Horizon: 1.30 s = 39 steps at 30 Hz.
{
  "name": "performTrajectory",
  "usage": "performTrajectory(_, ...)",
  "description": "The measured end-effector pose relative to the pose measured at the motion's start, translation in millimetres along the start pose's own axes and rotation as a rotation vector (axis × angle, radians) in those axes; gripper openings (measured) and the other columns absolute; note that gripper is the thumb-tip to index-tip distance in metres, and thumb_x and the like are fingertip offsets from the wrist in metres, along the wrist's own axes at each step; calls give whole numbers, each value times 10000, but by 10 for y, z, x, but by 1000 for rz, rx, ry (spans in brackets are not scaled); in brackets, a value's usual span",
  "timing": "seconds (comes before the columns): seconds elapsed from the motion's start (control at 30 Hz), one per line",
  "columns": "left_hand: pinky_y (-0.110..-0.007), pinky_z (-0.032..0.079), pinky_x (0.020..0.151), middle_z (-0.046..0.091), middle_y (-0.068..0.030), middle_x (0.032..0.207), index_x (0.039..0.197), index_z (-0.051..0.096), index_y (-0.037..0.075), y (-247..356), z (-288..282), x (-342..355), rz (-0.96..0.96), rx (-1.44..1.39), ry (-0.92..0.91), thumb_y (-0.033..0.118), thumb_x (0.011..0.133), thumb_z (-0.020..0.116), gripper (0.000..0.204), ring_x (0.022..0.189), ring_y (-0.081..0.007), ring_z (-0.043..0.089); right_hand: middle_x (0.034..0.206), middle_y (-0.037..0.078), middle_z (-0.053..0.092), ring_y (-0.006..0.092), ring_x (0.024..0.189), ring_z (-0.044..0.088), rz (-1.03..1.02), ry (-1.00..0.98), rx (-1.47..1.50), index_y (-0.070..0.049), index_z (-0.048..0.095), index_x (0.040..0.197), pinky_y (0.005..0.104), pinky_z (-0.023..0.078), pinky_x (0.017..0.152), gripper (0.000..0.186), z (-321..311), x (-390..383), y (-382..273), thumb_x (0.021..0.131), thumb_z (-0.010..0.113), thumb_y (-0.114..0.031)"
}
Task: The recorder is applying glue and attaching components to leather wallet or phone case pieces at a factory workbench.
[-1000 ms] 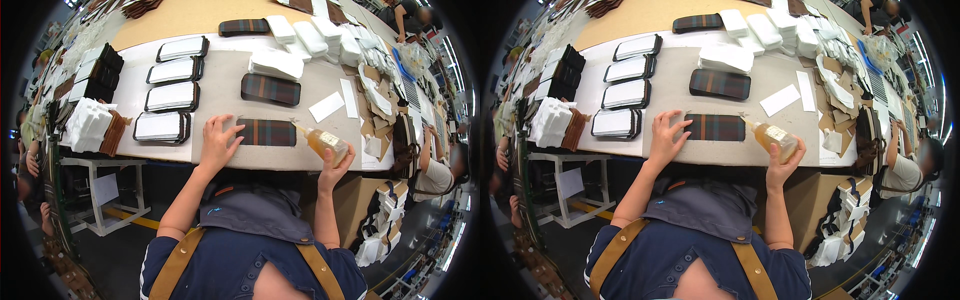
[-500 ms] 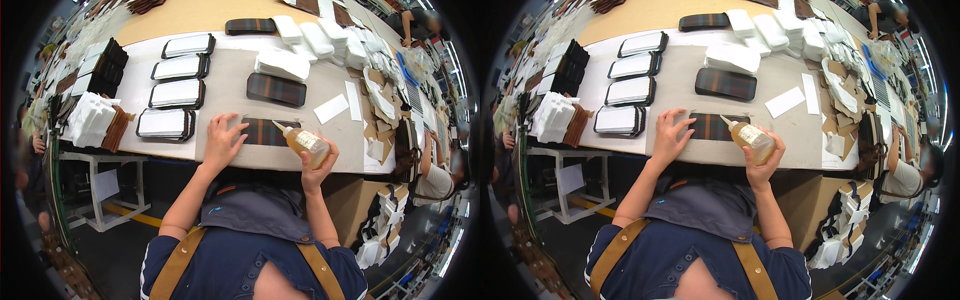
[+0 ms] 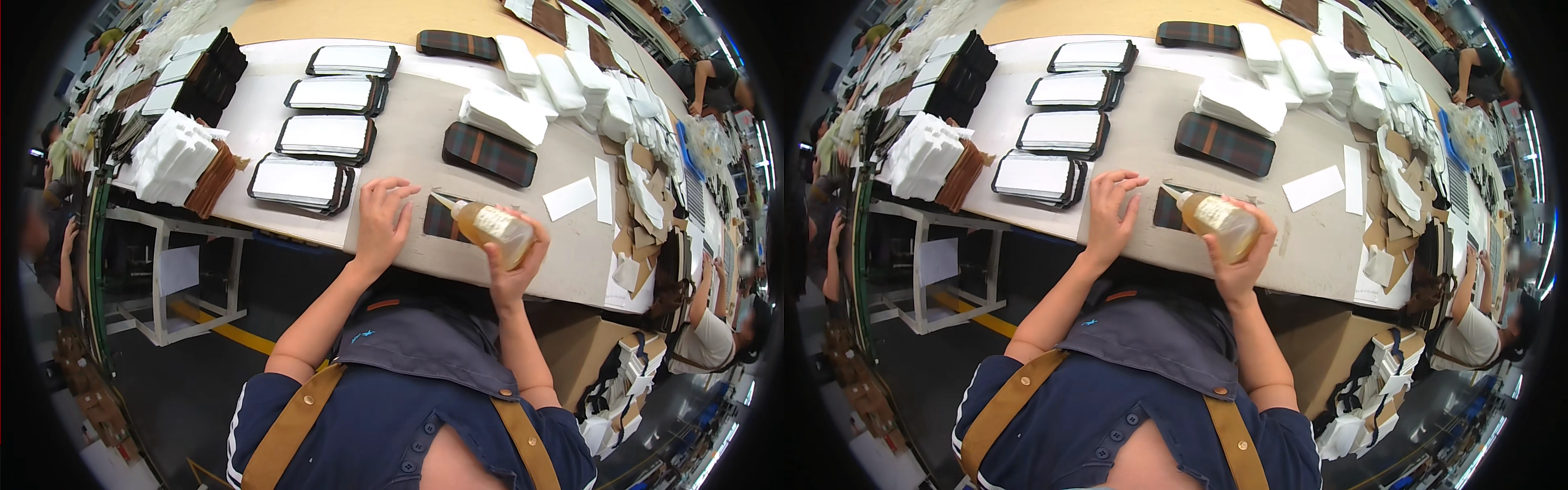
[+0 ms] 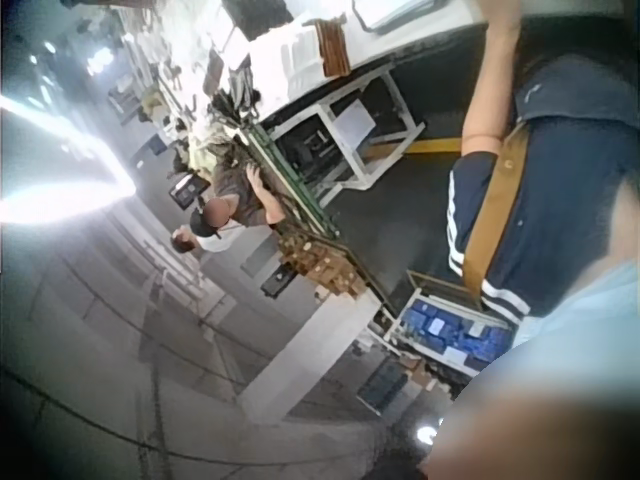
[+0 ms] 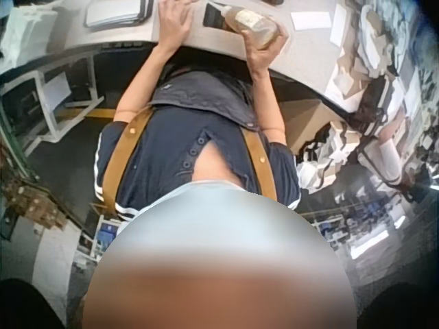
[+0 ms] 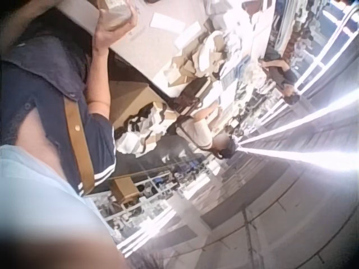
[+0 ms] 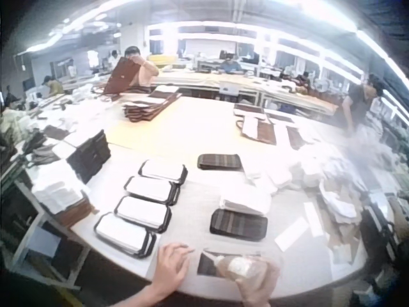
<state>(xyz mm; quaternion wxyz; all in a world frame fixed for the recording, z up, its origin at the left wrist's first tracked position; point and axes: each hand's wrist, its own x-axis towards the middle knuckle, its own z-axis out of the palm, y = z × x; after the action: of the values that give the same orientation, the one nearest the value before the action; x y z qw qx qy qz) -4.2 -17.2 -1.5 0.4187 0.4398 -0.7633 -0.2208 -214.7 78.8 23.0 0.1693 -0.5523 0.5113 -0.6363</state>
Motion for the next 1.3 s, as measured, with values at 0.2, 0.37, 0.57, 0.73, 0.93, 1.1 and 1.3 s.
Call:
performTrajectory(0.2,-431,411,1058,644,-88,1219,1159,739,89,-24,-4,-6,-12,-28,17,12,925,659,259,1233,-318,501,1301,105,628,230,1249,627,412,-51,275,-81,477,1521,358,509,1069,719,-326,564,42,900,830,-158)
performTrajectory(0.37,-439,411,1053,639,-87,1212,1117,753,93,-41,6,-17,-27,-36,18,8,923,665,229,1220,-325,499,1281,88,638,197,1206,627,423,-141,263,-99,496,1515,346,517,1053,718,-356,724,129,883,833,-152)
performTrajectory(0.57,-446,408,1054,635,-87,1215,1080,765,98,-36,19,0,-19,-45,21,2,916,677,209,1211,-334,495,1271,75,634,186,1183,624,391,-173,230,-104,523,1500,335,520,1033,710,-328,768,188,869,840,-172)
performTrajectory(0.73,-447,404,1056,634,-84,1215,1071,767,101,-45,29,-9,-22,-46,14,-5,910,680,212,1211,-334,492,1263,64,626,172,1165,619,382,-211,206,-107,553,1478,323,521,1011,689,-350,766,181,865,850,-212)
performTrajectory(0.93,-450,402,1052,629,-81,1217,1070,764,106,-50,23,-12,-11,-24,4,-9,904,682,218,1210,-332,487,1253,56,627,166,1164,613,421,-274,224,-102,555,1474,321,514,1008,700,-402,668,103,859,860,-234)
performTrajectory(1.1,-448,399,1048,629,-83,1221,1071,761,98,-57,42,-6,-1,-31,7,-3,910,680,207,1212,-331,487,1284,53,625,170,1210,604,447,-315,292,-69,502,1524,325,497,1040,777,-534,553,154,874,841,-328)
performTrajectory(1.3,-449,395,1052,629,-71,1248,1112,767,102,-12,14,4,29,-23,23,63,943,673,197,1225,-324,477,1465,136,590,250,1352,583,582,242,747,-24,402,1573,369,491,1112,900,-1166,540,353,931,754,-549)
